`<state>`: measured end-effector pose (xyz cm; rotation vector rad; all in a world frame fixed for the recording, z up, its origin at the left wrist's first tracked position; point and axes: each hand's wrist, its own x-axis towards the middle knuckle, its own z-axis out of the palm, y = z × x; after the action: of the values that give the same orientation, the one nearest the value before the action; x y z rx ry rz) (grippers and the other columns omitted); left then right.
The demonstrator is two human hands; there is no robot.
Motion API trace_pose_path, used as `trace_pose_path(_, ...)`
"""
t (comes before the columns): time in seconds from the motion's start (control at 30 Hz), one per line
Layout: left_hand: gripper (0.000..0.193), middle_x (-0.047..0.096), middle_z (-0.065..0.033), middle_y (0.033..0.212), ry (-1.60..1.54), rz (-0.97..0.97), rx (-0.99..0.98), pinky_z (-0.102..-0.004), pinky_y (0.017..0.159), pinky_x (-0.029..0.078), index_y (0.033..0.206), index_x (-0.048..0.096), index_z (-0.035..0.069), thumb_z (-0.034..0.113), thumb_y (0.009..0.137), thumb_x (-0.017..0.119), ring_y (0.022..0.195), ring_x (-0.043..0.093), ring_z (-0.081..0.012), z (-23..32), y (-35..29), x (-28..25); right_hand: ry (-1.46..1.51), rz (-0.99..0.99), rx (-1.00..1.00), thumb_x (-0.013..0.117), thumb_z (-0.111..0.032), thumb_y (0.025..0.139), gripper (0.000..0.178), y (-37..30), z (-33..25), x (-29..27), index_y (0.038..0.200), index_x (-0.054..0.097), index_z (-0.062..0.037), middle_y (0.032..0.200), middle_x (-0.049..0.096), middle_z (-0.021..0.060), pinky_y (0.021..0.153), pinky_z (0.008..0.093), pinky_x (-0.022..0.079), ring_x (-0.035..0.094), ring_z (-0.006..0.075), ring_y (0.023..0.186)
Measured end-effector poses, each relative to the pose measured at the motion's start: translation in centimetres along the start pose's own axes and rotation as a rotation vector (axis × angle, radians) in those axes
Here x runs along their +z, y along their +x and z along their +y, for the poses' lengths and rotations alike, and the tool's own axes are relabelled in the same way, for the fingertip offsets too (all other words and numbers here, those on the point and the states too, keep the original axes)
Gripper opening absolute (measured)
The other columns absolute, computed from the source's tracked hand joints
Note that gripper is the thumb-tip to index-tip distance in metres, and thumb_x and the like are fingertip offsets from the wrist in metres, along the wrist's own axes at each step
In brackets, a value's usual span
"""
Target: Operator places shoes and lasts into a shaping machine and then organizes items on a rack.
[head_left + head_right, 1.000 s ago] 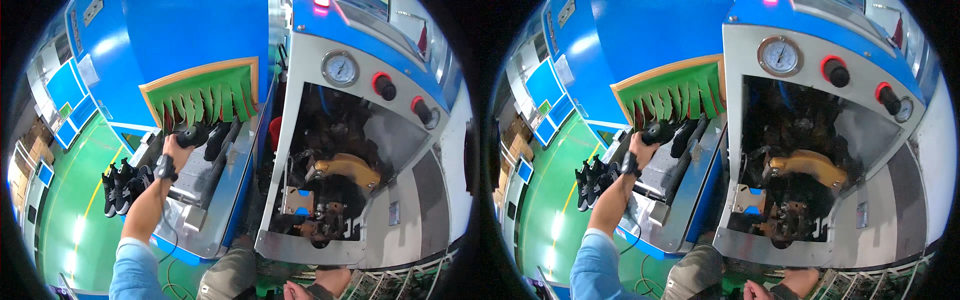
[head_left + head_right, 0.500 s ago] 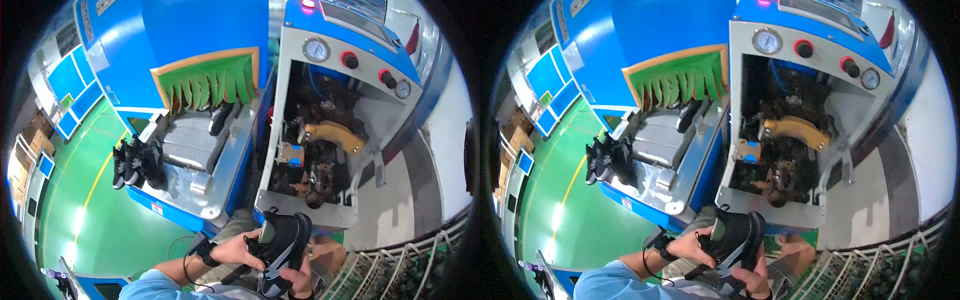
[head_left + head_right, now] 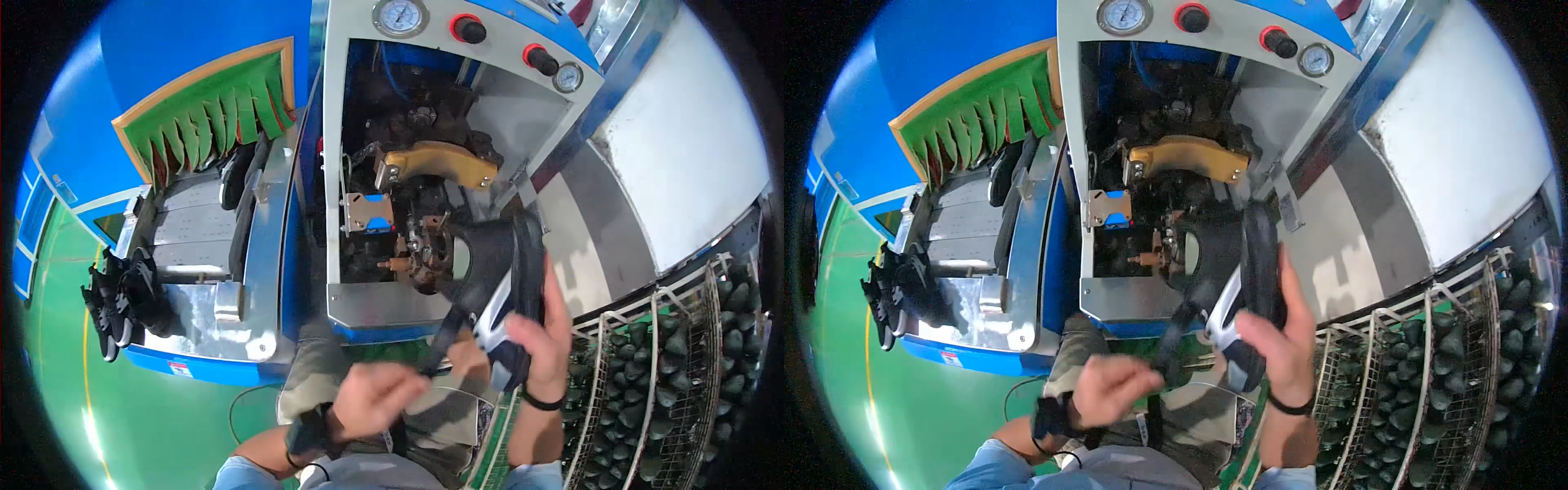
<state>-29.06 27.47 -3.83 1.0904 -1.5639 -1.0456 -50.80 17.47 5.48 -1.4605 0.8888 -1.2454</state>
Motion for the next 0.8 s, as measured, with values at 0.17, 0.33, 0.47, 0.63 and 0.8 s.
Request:
trace_pose_path(0.17, 0.021, 0.059, 0.0032, 0.068, -0.388, 0.183, -0.258, -0.0242, 0.056, 0.042, 0.092, 0.066, -0.001, 0.02, 0.097, 0.067, 0.061, 0.053, -0.0058, -1.8, 5.1, -0.6, -0.387, -0.064, -0.016, 0.069, 0.003, 0.078, 0.078, 7.0, -1.6, 1.6, 0.15, 0.043, 0.0008, 0.138, 0.059, 0.0147, 0.1, 0.0264, 0.045, 0.057, 0.0165, 0.12)
trace_pose_path(0.33, 0.021, 0.061, 0.002, 0.071, -0.731, 0.182, -0.345, -0.0234, 0.056, 0.041, 0.089, 0.066, -0.001, 0.018, 0.098, 0.064, 0.063, 0.051, -0.0045, -5.7, 7.8, 0.3, -1.12, -0.235, -0.122, 0.072, -0.022, 0.074, 0.08, 11.5, -2.2, 3.8, 0.15, 0.047, -0.0194, 0.11, 0.061, 0.0289, 0.096, 0.0443, 0.048, 0.06, 0.0459, 0.104)
trace_pose_path(0.47, 0.02, 0.058, 0.0036, 0.07, -0.763, 0.223, -0.415, -0.0243, 0.056, 0.042, 0.095, 0.067, 0.0, 0.019, 0.1, 0.063, 0.061, 0.052, -0.0053, -6.0, 7.9, 0.0, -1.346, -0.324, 0.062, 0.063, -0.029, 0.081, 0.082, 13.4, -2.2, 4.8, 0.157, 0.033, -0.0215, 0.112, 0.058, 0.0312, 0.095, 0.047, 0.048, 0.059, 0.0487, 0.105)
trace_pose_path(0.63, 0.019, 0.057, 0.0053, 0.07, -0.884, 0.326, -0.39, -0.0236, 0.056, 0.041, 0.103, 0.069, 0.003, 0.02, 0.1, 0.062, 0.061, 0.051, -0.0043, -6.8, 8.6, -1.5, -1.355, -0.217, 0.014, 0.063, -0.029, 0.081, 0.079, 15.2, 0.2, 6.6, 0.154, 0.038, -0.0159, 0.108, 0.059, 0.0312, 0.091, 0.0496, 0.048, 0.059, 0.0489, 0.102)
trace_pose_path(0.8, 0.024, 0.059, 0.0023, 0.07, -0.661, 0.312, -0.425, -0.0264, 0.058, 0.044, 0.104, 0.069, 0.007, 0.029, 0.1, 0.06, 0.063, 0.054, -0.0063, -6.3, 7.6, 0.3, -1.277, -0.139, -0.086, 0.064, -0.024, 0.08, 0.08, 13.4, 0.5, 5.9, 0.155, 0.037, -0.0146, 0.113, 0.058, 0.0301, 0.093, 0.0476, 0.046, 0.058, 0.0462, 0.103)
